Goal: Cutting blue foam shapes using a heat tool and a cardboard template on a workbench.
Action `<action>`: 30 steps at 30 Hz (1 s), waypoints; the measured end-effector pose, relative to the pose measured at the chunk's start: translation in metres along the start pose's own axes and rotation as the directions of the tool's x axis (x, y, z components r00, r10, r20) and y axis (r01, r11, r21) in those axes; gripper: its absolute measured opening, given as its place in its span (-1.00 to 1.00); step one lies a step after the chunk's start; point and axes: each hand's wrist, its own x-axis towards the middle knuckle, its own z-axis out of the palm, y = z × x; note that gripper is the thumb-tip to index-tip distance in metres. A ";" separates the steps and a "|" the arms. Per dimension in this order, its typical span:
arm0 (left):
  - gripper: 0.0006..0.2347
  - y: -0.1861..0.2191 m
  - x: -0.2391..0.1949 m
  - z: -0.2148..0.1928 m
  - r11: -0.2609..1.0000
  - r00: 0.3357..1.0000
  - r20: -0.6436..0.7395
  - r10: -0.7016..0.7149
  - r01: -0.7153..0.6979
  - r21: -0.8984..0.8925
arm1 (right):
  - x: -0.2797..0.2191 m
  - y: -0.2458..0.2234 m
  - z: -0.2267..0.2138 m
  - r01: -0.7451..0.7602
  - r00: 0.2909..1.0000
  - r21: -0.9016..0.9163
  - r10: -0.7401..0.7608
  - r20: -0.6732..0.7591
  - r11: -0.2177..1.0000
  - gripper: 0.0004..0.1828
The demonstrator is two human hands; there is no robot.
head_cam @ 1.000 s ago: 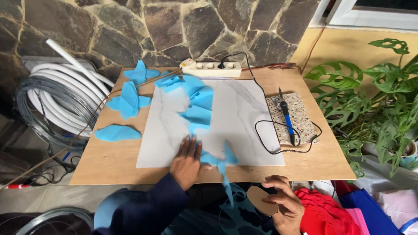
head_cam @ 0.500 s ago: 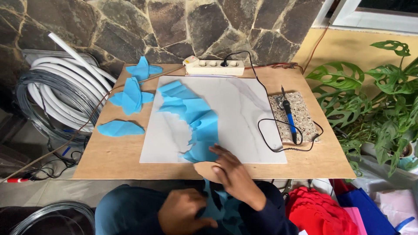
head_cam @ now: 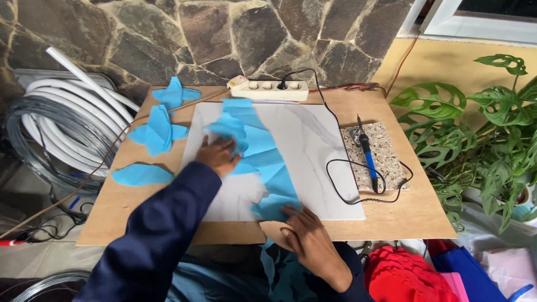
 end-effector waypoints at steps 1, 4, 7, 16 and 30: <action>-0.57 -0.010 0.011 0.002 1.000 1.000 0.003 0.000 0.000 -0.001 | -0.001 0.001 -0.001 -0.001 1.000 0.001 0.001 0.002 1.000 -0.72; -0.54 -0.035 0.041 0.003 0.997 0.978 0.202 -0.049 0.061 -0.055 | -0.002 0.003 -0.003 -0.005 1.000 0.034 0.006 -0.006 0.999 -0.78; -0.49 -0.040 0.065 -0.008 0.997 0.954 0.290 -0.080 0.076 0.025 | 0.004 0.001 -0.006 0.013 1.000 0.039 -0.013 -0.006 0.999 -0.78; -0.90 0.012 0.046 -0.055 0.870 0.945 -0.311 -0.101 0.236 0.433 | 0.018 -0.002 -0.001 0.048 0.998 0.095 -0.051 0.039 0.994 -0.78; -0.46 0.072 -0.007 -0.056 0.936 0.935 0.236 0.264 -0.189 -0.298 | 0.009 -0.013 0.010 0.094 0.995 0.028 -0.095 0.029 0.995 -0.79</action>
